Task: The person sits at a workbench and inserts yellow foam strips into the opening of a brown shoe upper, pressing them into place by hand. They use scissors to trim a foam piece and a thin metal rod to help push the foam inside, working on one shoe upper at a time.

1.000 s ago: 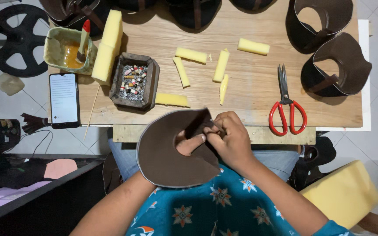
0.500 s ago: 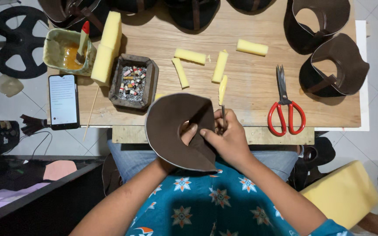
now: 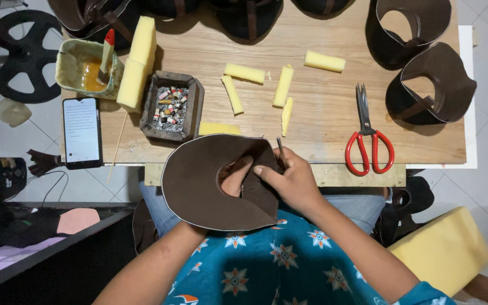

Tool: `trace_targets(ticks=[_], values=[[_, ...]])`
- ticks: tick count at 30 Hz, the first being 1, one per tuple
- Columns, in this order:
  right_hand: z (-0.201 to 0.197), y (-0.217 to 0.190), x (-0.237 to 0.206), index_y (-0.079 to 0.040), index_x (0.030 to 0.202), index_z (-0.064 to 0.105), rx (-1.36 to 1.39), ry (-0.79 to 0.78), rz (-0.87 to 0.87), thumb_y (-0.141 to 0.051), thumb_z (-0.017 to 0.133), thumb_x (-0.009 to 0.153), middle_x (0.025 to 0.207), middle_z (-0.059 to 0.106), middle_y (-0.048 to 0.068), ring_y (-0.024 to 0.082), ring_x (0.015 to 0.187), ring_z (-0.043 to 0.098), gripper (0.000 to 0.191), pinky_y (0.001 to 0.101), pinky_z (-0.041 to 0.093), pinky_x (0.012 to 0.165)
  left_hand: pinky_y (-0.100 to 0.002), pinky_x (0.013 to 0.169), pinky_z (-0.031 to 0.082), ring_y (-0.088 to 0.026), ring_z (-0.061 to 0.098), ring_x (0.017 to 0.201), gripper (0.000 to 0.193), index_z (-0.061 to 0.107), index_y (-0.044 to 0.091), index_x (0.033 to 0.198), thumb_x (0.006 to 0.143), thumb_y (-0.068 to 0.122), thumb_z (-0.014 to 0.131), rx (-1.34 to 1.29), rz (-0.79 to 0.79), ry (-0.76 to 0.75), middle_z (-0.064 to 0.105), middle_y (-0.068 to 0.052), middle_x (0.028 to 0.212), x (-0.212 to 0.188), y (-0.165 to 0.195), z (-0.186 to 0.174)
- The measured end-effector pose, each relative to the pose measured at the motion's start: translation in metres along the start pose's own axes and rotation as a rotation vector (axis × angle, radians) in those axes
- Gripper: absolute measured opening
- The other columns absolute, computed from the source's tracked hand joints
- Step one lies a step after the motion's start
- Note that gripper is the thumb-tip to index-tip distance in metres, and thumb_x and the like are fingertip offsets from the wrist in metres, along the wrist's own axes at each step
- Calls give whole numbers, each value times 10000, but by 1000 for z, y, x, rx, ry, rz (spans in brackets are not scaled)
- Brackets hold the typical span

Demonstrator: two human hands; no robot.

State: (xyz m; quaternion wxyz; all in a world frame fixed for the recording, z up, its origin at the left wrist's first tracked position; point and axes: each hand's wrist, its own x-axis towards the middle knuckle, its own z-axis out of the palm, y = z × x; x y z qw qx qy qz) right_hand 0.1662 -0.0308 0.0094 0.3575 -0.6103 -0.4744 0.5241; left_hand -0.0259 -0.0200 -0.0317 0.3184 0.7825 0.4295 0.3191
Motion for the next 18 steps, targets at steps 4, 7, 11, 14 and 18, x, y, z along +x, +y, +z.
trace_targets(ticks=[4, 7, 11, 14, 18], values=[[-1, 2, -2, 16, 1019, 685, 10, 6, -55, -110, 681, 921, 854, 721, 59, 93, 780, 637, 160, 276, 538, 731, -360, 1051, 477, -280, 665, 1187, 304, 638, 35, 1296, 1064, 197, 527, -242, -240, -117, 687, -152, 1249, 5, -6, 8], [-3, 4, -2, 3, 1083, 685, 71, -22, -36, -97, 650, 939, 900, 735, 32, 68, 822, 646, 179, 248, 538, 756, -386, 1057, 456, -323, 622, 1204, 367, 606, -23, 1353, 1048, 176, 561, -50, 94, 64, 652, -204, 1289, 9, -3, 8], [-4, 5, -2, -11, 1113, 631, 171, -17, -36, -49, 675, 878, 897, 699, 7, 56, 806, 643, 242, 226, 531, 739, -342, 909, 542, -211, 693, 1032, 294, 702, 3, 1186, 991, 210, 628, -757, -602, 114, 746, -118, 1117, 16, 12, 0], [-3, 4, -2, 1, 1081, 636, 121, -11, -36, -60, 746, 854, 855, 671, 7, 59, 767, 609, 260, 229, 511, 700, -325, 907, 544, -180, 682, 1038, 312, 686, 20, 1203, 943, 194, 679, -778, -540, 135, 730, -93, 1125, 21, 23, -7], [2, 2, -1, -7, 1036, 653, 18, 31, -79, -127, 789, 857, 815, 649, -3, 55, 742, 578, 256, 231, 493, 661, -325, 938, 544, -197, 699, 1064, 299, 703, 31, 1193, 945, 200, 698, -657, -437, 126, 741, -96, 1138, 26, 27, -7]])
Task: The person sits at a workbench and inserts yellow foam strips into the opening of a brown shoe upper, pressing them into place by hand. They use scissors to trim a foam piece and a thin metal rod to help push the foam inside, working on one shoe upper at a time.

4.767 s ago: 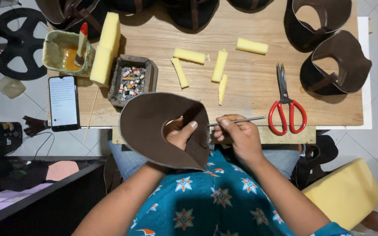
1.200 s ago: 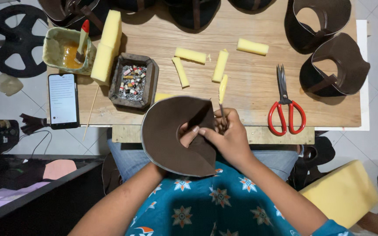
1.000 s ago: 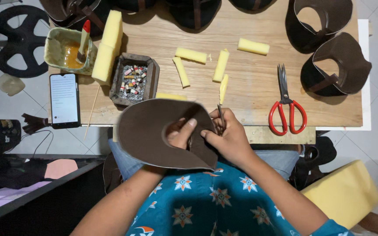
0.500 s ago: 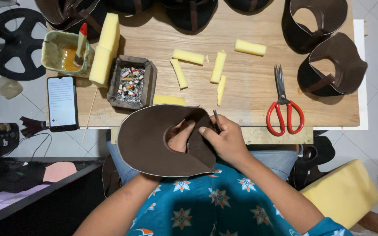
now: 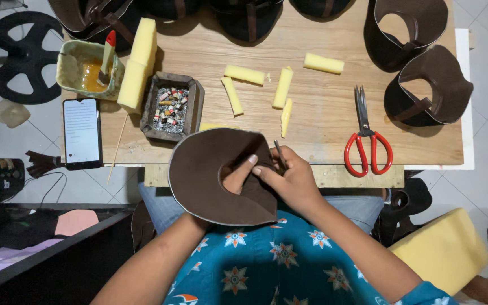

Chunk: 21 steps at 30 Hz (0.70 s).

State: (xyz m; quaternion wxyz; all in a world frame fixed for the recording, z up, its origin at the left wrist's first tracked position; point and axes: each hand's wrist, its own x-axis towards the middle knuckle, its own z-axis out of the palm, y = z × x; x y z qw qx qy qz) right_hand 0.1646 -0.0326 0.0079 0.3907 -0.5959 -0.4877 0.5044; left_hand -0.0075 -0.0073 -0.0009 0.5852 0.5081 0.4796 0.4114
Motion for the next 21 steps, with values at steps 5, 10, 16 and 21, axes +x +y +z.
trace_targets(ticks=[5, 10, 16, 21], values=[[-1, 1, -1, 1, 910, 664, -178, 106, -26, -153, 777, 870, 706, 620, 14, 75, 668, 540, 195, 258, 467, 604, -346, 986, 516, -235, 682, 1132, 302, 701, 56, 1243, 979, 199, 663, 447, 267, -52, 724, -123, 1217, 0, -6, -6], [-3, 12, -3, 25, 884, 635, -313, 162, -157, -131, 686, 972, 686, 558, 71, 112, 665, 508, 187, 280, 465, 634, -357, 1049, 485, -260, 648, 1197, 341, 658, 60, 1325, 1020, 199, 594, 540, 404, -128, 682, -147, 1290, -1, -7, -10], [-6, 15, -1, -18, 1014, 703, 83, 78, -19, -165, 556, 1014, 844, 680, -4, 64, 787, 600, 208, 252, 504, 719, -326, 1029, 521, -226, 690, 1150, 302, 675, 49, 1268, 1030, 222, 605, 255, 105, -29, 722, -131, 1226, 2, -19, -4], [-9, 9, -4, -12, 960, 707, -85, -55, 0, -180, 691, 934, 795, 693, 1, 77, 743, 611, 170, 264, 523, 691, -382, 1049, 463, -286, 613, 1198, 351, 631, -1, 1340, 1019, 140, 641, 161, 139, -162, 648, -194, 1286, 4, -47, -9]])
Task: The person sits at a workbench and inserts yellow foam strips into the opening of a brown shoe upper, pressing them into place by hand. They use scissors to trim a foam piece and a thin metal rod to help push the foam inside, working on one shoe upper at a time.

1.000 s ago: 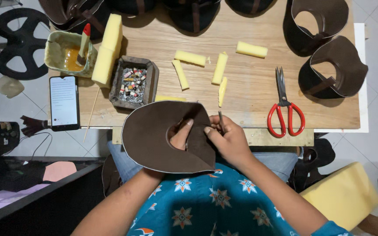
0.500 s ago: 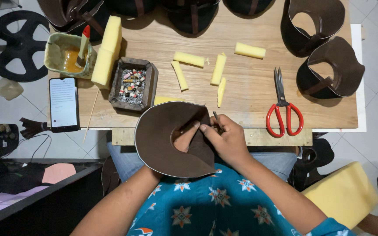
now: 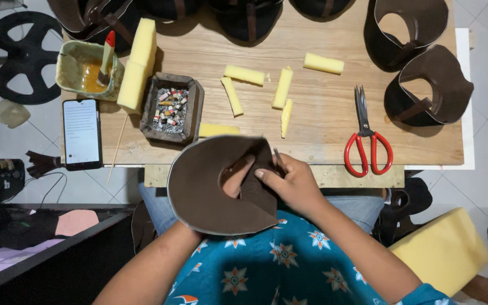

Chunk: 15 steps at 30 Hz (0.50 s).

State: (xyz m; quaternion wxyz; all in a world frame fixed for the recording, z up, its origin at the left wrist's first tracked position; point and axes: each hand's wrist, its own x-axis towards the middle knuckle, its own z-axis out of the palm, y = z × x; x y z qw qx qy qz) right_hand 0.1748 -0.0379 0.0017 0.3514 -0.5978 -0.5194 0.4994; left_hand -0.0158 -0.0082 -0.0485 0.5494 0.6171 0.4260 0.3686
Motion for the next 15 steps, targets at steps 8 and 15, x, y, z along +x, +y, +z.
trace_targets(ticks=[8, 15], values=[[-7, -2, 5, -25, 1047, 744, 271, 171, 236, -179, 665, 1015, 743, 650, 75, 161, 592, 519, 176, 333, 398, 527, -321, 953, 503, -208, 622, 1103, 347, 633, -13, 1290, 978, 129, 683, -514, -287, -170, 656, -139, 1196, -3, -6, 4], [-7, 8, 3, -35, 1029, 714, -49, 85, -102, -136, 672, 931, 872, 762, 16, 67, 800, 681, 147, 243, 557, 719, -222, 865, 546, -79, 651, 1001, 327, 621, -8, 1244, 960, 141, 685, -460, -209, -159, 689, -44, 1095, -5, 22, -3]])
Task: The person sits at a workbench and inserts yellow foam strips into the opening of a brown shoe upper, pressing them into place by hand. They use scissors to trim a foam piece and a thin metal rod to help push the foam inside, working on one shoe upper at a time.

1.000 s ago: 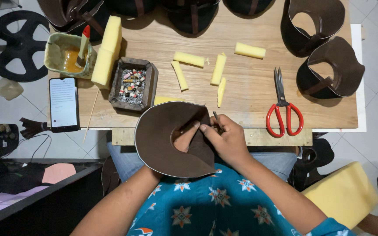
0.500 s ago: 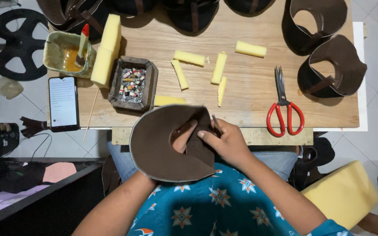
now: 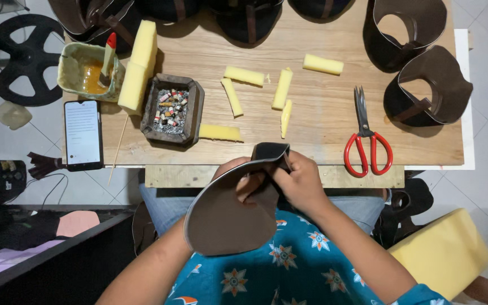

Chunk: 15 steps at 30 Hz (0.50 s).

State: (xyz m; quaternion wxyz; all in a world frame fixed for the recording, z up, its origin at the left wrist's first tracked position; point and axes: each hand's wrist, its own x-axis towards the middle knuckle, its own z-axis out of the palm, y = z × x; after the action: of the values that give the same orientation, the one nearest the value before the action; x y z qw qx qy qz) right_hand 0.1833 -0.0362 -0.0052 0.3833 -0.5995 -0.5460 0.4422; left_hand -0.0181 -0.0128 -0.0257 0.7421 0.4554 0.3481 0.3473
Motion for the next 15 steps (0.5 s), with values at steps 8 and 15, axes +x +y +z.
trace_targets(ticks=[8, 15], values=[[-9, 1, 3, -9, 1076, 702, 173, -143, 39, -106, 679, 902, 963, 745, 13, 90, 891, 659, 200, 278, 550, 810, -234, 736, 508, -80, 606, 841, 221, 599, 0, 1127, 955, 122, 667, 45, -38, 24, 664, -50, 946, 8, 4, 10], [0, -11, 7, -20, 1191, 596, 61, -124, 52, -99, 704, 882, 976, 709, 25, 108, 908, 636, 336, 275, 536, 849, -245, 762, 519, -73, 598, 850, 67, 649, -13, 1005, 976, 47, 646, 94, 88, 210, 662, -19, 889, 6, 2, 13]])
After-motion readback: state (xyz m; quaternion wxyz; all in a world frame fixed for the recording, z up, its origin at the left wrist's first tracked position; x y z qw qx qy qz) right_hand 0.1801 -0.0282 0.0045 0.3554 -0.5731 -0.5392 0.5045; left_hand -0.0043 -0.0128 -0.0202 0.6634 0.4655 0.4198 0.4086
